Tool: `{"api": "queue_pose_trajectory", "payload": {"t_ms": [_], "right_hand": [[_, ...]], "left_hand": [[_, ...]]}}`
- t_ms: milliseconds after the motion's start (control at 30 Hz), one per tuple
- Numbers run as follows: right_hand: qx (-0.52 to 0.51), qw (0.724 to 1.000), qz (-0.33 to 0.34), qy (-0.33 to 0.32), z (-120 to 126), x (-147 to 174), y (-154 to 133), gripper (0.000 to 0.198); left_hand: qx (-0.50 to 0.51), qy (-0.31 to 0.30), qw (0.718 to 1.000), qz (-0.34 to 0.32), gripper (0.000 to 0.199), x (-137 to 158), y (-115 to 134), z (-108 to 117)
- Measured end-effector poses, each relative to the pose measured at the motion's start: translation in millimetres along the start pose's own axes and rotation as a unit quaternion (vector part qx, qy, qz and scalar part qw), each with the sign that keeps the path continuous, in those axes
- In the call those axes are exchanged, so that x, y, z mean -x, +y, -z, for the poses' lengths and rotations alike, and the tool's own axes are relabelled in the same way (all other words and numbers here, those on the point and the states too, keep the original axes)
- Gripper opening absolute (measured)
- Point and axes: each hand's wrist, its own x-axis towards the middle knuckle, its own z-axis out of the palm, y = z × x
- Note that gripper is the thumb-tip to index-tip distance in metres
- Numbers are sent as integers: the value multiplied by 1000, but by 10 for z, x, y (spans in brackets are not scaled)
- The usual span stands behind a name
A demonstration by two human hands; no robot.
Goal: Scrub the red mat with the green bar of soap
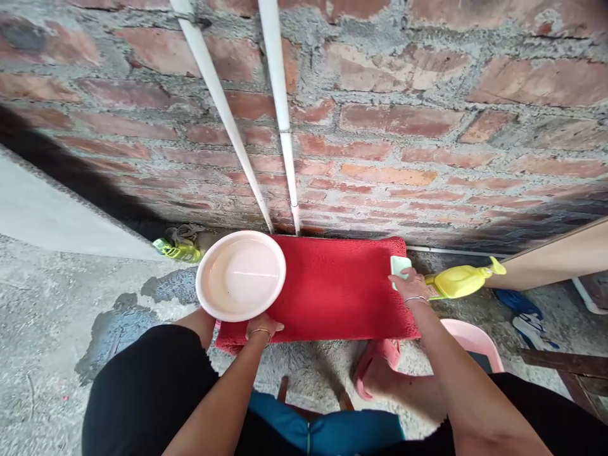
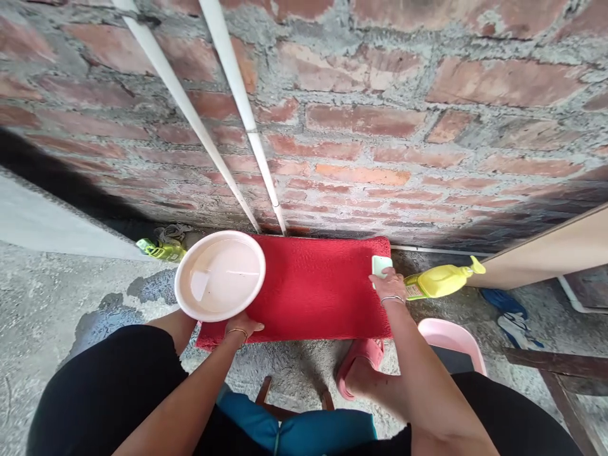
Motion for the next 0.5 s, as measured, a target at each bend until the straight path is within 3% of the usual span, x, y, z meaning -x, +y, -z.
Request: {"api": "queue_pose_trajectory", "payload": {"t_ms": [200,300,400,500], "right_hand": [[-37,985,165,-39,-547,788,-1338,43],[-38,973,215,-77,-839,1135,-1936,41],[-36,966,230,-113,-1024,1328,-2292,42],[-16,956,263,-128,-1079,1349,-2363,42]], "left_hand": [[35,-19,998,37,64,27,-13,-4],[44,-24,997,52,66,28,-7,3],[42,-29,997,60,65,25,-6,11],[46,-21,998,49,66,11,-17,4]]}}
